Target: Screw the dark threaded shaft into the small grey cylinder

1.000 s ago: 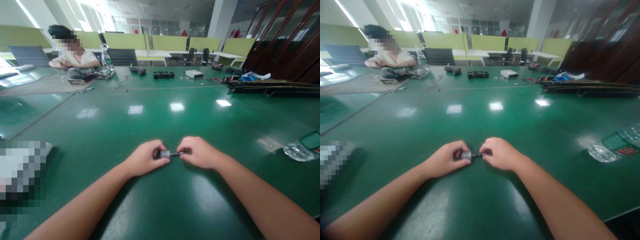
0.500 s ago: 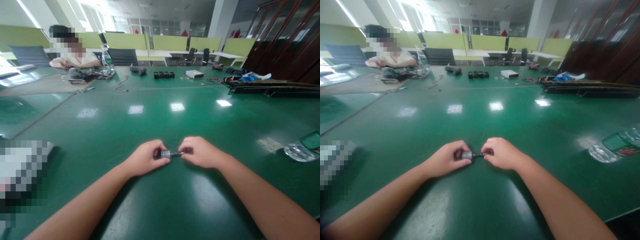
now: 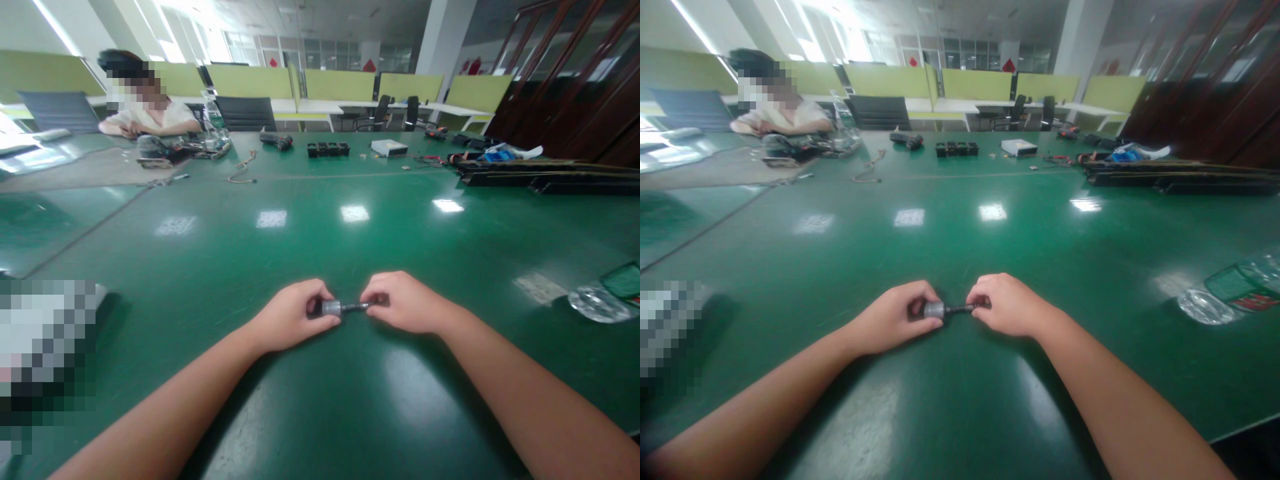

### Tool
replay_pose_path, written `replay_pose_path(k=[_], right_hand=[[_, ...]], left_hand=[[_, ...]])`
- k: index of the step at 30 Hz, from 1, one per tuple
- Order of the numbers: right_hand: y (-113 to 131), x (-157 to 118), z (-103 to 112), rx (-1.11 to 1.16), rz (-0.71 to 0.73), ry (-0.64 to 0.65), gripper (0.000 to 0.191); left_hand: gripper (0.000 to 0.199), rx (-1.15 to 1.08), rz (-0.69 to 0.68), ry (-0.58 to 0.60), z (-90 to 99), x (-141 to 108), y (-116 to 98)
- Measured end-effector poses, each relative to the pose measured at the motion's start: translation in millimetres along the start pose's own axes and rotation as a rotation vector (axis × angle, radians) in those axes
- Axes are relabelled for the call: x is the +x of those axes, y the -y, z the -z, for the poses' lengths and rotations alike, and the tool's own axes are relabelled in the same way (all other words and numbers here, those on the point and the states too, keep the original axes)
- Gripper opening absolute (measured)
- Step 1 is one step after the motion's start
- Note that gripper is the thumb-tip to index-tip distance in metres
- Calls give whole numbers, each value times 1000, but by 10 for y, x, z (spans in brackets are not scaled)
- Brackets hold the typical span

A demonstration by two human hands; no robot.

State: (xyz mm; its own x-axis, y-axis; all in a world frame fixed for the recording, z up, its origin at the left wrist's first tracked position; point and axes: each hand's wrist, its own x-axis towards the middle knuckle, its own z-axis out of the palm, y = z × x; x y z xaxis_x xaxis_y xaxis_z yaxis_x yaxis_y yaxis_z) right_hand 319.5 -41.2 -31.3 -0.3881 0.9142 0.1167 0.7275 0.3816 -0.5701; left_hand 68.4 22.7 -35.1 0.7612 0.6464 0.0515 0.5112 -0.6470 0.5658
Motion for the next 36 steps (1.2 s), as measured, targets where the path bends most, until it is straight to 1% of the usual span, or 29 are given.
replay_pose_path(k=[8,16,19,23,27,31,33,34,35,36], right_hand=[[-29,-9,28,-40,0,7,16],[-103,-56,160,-100,-39,-39,15],[-107,-62,164,-105,-39,-25,15],[-97,-61,128,-90,-24,4,16],[-81,-53,88,-68,-20,0,15],[-24,-13,-24,5,-2,-20,14],[6,16,-110,117,-2,-65,21],[15,30,-152,191,-7,-90,30],[19,40,-189,249,-13,-89,38],[17,48,-218,287,-22,-92,42]], left_hand=[[27,3,-2,0,-4,-2,15],[27,-10,0,-18,-3,-14,-1],[27,-9,-3,-17,-4,-13,-1],[27,-20,-2,-20,-2,-9,-4],[28,-7,0,-13,0,-5,-5],[26,-3,-2,-8,-4,-1,-6],[25,1,-2,-8,-5,1,-5],[24,3,-2,-8,-5,3,-5],[24,5,-1,-10,-5,4,-3],[25,6,0,-12,-5,5,-2]])
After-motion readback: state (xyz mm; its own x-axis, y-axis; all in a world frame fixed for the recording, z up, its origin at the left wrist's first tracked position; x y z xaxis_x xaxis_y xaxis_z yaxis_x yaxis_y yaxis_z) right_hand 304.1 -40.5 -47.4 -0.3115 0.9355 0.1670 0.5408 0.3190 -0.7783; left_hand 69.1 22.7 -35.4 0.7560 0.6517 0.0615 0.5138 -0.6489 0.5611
